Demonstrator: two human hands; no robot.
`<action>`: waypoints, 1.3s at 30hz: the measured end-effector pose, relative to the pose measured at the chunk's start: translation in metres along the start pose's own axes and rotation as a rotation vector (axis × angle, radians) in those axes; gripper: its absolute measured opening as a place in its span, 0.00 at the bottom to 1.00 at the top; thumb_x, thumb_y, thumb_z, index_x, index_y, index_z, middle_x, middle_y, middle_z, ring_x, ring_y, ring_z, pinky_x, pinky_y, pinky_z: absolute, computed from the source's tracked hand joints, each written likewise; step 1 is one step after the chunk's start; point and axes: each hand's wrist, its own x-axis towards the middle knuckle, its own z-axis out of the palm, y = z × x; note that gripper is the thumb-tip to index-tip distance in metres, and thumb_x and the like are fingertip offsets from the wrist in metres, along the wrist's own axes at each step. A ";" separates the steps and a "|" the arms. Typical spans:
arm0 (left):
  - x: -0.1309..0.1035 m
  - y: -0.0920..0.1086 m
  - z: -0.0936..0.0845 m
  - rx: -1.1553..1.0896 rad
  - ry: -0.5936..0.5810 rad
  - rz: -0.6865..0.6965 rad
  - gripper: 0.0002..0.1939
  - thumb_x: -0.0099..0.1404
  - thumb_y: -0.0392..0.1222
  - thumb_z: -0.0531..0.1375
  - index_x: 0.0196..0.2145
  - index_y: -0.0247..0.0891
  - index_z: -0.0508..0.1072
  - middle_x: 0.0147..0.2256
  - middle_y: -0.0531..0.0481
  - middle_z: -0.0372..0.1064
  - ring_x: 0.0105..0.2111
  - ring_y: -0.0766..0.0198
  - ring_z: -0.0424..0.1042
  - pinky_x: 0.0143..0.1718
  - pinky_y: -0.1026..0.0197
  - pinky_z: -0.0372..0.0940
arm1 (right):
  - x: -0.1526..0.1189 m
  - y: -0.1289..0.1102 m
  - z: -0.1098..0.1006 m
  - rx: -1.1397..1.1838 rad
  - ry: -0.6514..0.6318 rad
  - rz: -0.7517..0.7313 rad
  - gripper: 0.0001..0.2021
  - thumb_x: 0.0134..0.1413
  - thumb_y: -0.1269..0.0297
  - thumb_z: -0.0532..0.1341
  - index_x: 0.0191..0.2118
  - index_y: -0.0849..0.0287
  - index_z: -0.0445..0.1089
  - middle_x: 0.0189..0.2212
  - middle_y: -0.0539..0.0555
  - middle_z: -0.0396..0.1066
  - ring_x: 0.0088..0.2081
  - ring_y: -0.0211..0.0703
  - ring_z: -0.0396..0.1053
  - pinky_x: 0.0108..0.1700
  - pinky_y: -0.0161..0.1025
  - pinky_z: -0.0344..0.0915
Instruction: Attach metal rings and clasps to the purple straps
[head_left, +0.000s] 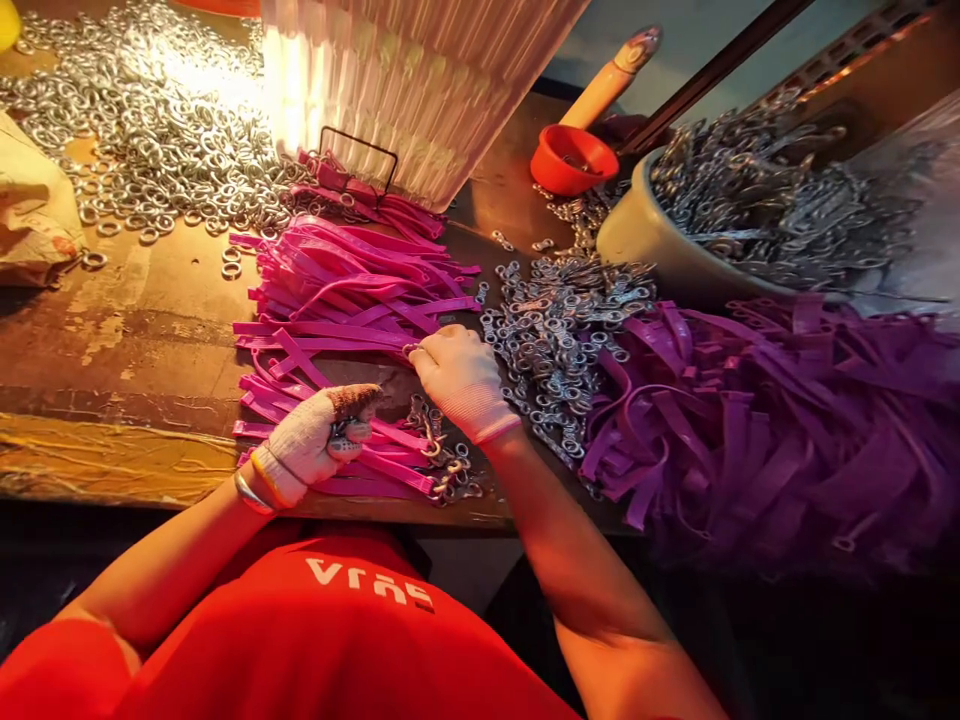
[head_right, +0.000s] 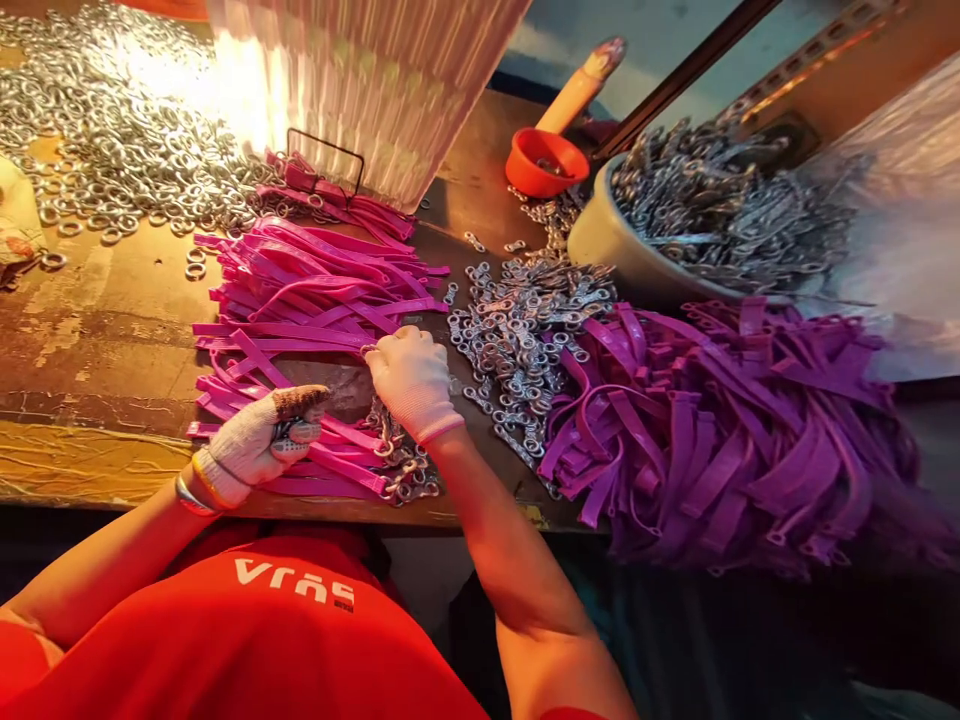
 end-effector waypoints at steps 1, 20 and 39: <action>0.001 -0.001 0.000 0.008 -0.012 -0.009 0.05 0.62 0.34 0.65 0.32 0.33 0.70 0.23 0.55 0.60 0.15 0.76 0.58 0.10 0.76 0.46 | 0.001 0.001 -0.001 0.021 -0.027 0.001 0.14 0.66 0.59 0.57 0.39 0.60 0.78 0.44 0.63 0.74 0.44 0.54 0.67 0.44 0.45 0.60; -0.012 0.043 -0.009 -0.246 0.079 0.007 0.14 0.77 0.39 0.48 0.42 0.31 0.72 0.19 0.55 0.58 0.13 0.75 0.53 0.10 0.76 0.46 | -0.157 0.011 -0.061 0.833 -0.419 -0.191 0.15 0.69 0.59 0.56 0.33 0.53 0.76 0.33 0.52 0.75 0.37 0.43 0.71 0.41 0.38 0.67; -0.025 -0.001 0.002 0.602 0.061 0.085 0.14 0.60 0.48 0.63 0.25 0.37 0.66 0.21 0.56 0.57 0.15 0.74 0.49 0.14 0.69 0.42 | -0.086 -0.048 -0.032 0.293 -0.069 -0.227 0.12 0.69 0.67 0.52 0.43 0.60 0.73 0.38 0.57 0.77 0.41 0.47 0.73 0.40 0.39 0.59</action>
